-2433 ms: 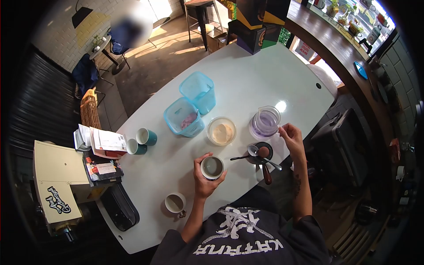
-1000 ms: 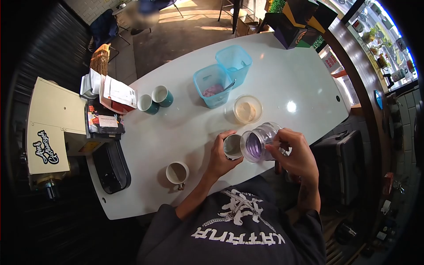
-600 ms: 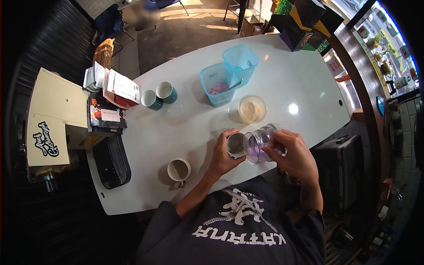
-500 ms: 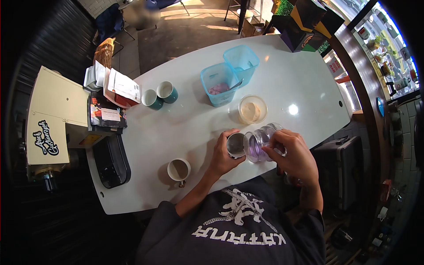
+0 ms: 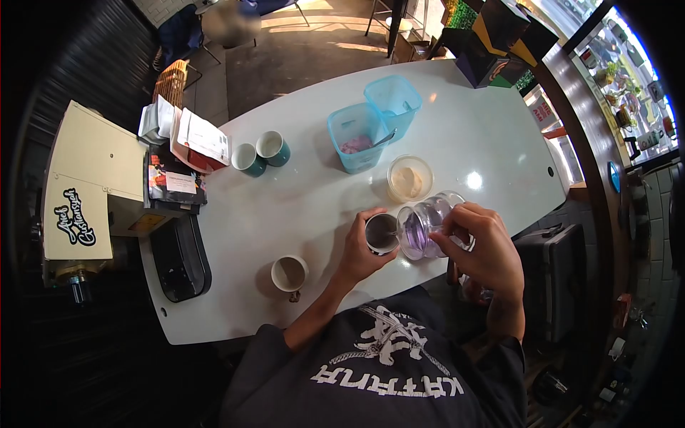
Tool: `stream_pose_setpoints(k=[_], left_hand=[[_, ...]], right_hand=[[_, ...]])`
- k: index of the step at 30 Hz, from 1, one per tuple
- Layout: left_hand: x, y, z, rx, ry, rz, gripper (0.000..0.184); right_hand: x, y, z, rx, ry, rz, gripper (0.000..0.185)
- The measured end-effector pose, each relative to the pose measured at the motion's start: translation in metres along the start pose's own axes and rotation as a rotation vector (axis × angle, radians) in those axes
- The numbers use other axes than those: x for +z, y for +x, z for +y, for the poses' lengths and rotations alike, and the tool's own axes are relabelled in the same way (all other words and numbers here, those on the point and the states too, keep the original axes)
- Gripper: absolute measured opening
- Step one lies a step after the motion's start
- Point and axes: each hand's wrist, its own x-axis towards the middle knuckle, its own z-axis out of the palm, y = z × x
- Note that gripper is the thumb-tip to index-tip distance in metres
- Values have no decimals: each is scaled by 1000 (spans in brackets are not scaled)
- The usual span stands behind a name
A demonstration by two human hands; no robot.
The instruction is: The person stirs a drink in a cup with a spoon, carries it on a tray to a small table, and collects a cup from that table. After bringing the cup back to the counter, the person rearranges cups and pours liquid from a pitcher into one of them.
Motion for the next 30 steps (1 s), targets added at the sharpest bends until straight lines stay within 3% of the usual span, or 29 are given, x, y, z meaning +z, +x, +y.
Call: stream_pose_setpoints(k=[7, 30], left_hand=[[0, 4, -4, 32, -48, 82, 70], [-2, 5, -1, 28, -68, 55, 70]], right_hand=[[-3, 3, -3, -18, 3, 20, 21], [-1, 12, -9, -36, -33, -8, 21]])
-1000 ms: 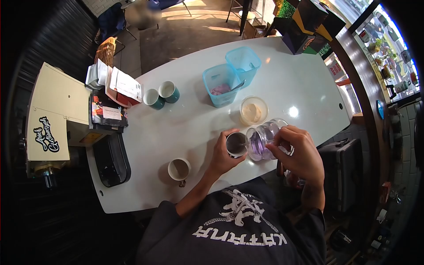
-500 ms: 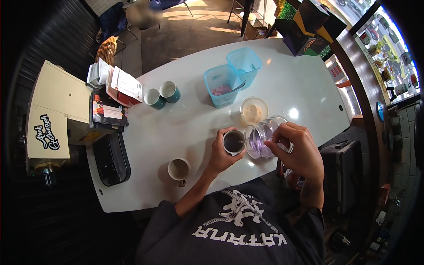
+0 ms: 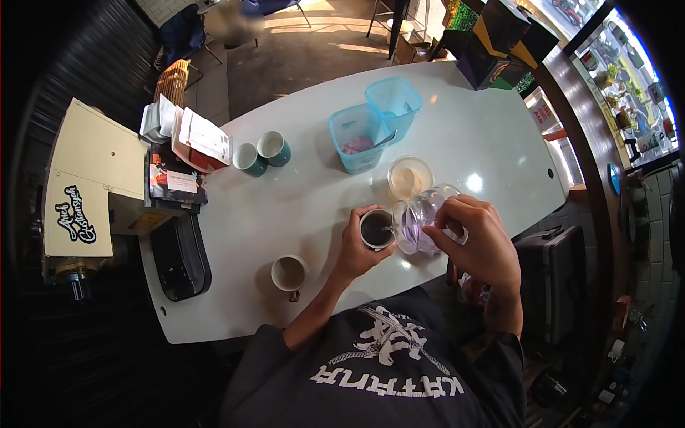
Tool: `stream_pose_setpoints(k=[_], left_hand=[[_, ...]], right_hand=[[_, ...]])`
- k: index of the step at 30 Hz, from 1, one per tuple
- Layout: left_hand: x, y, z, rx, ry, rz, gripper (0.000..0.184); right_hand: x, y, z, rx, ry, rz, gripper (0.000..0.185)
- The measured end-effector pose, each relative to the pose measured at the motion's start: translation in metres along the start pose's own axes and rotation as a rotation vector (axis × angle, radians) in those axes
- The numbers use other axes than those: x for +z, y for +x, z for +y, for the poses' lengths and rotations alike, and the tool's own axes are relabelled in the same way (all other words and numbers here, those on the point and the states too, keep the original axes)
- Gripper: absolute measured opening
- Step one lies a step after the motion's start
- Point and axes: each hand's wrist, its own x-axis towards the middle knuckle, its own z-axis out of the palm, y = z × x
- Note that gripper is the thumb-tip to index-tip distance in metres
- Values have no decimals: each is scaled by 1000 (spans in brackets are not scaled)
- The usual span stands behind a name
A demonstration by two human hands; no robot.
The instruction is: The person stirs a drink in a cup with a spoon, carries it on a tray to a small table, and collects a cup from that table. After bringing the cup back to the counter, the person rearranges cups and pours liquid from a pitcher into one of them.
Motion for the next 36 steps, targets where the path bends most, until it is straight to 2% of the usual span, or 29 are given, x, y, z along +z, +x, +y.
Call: stream_pose_setpoints(k=[14, 28, 36], left_hand=[[0, 0, -4, 0, 32, -5, 72], [-2, 2, -1, -30, 33, -46, 73], [-11, 16, 3, -30, 44, -96, 74]], right_hand=[[17, 1, 12, 78, 36, -4, 22], [24, -15, 44, 221, 346, 255, 24], [16, -35, 62, 181, 573, 486, 21]])
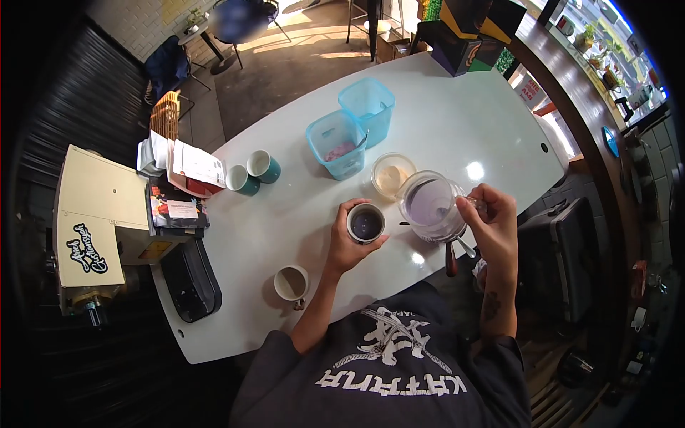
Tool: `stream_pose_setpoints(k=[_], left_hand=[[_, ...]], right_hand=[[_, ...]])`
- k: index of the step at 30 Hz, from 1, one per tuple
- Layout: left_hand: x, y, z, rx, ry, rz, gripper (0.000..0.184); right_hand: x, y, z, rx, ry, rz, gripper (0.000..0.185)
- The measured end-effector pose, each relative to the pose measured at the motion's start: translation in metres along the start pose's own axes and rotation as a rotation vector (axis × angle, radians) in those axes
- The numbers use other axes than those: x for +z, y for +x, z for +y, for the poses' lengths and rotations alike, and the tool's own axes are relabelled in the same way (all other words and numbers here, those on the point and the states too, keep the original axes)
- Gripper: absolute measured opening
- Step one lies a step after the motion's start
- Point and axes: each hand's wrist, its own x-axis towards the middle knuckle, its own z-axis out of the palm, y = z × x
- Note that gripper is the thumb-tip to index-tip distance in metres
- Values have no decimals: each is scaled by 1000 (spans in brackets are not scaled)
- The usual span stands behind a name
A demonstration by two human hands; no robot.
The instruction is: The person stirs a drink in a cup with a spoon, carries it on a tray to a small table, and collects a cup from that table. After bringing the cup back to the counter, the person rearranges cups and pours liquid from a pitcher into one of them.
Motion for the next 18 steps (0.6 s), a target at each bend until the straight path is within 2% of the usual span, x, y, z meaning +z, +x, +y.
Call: stream_pose_setpoints(k=[4, 7, 18], left_hand=[[-5, 7, 0, 1, -19, -11, 76], [-7, 10, -7, -4, -48, 8, 80], [-5, 15, -11, 64, -7, 81, 86]], right_hand=[[-15, -6, 7, -8, 107, 95, 19], [-21, -8, 10, -91, 160, 183, 25], [-40, -12, 22, -118, 277, 295, 26]])
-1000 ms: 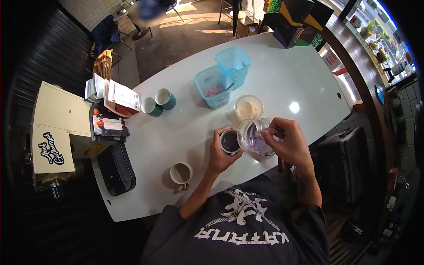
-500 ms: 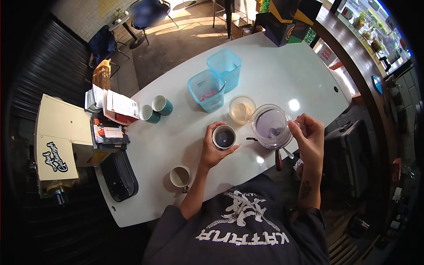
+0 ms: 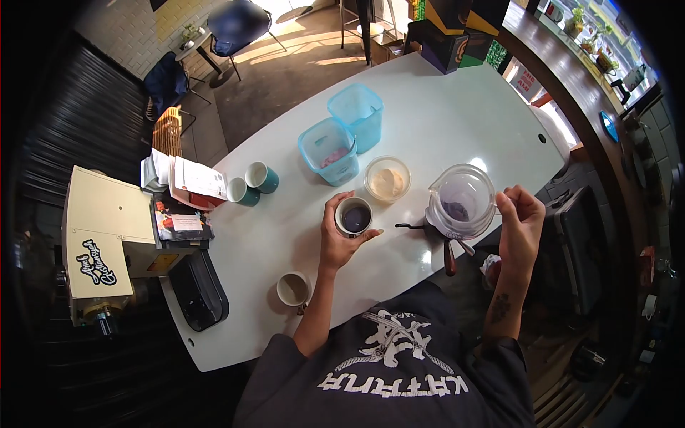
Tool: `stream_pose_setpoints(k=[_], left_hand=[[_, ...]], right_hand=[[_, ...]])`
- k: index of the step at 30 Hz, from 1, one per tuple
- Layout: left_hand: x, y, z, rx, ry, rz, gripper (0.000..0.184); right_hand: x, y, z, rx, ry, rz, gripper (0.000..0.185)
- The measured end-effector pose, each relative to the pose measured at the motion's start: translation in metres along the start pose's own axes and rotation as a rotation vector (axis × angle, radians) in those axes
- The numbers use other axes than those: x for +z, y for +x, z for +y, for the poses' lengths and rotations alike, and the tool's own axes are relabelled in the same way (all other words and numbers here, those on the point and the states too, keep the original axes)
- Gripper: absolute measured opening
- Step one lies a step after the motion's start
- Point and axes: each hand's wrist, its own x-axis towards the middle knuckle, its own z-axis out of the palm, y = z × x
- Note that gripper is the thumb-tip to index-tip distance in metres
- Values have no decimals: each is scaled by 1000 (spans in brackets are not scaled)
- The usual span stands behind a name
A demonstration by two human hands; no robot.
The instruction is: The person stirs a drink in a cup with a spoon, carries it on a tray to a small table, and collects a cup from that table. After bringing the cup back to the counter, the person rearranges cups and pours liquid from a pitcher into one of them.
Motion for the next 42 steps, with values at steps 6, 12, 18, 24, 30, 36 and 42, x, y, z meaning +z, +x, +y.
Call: stream_pose_setpoints(k=[6, 12, 18, 24, 30, 36, 42], left_hand=[[2, 2, 0, 5, 51, 29, 81], [3, 2, 9, 16, 71, 27, 74], [4, 0, 2, 2, 34, 24, 70], [5, -1, -8, 18, 19, 36, 70], [4, -2, -7, 52, 16, 41, 72], [2, -1, 2, -19, 77, -3, 71], [0, -3, -7, -44, -16, -7, 79]], right_hand=[[-16, 14, 15, -11, 67, 169, 26], [-58, 33, 67, 16, 170, 383, 29], [-94, 36, 139, 130, 294, 587, 20], [-103, 24, 164, 128, 255, 619, 33], [-94, 15, 176, 140, 197, 656, 36], [-90, 9, 197, 141, 195, 591, 39], [-82, 9, 196, 81, 173, 618, 46]])
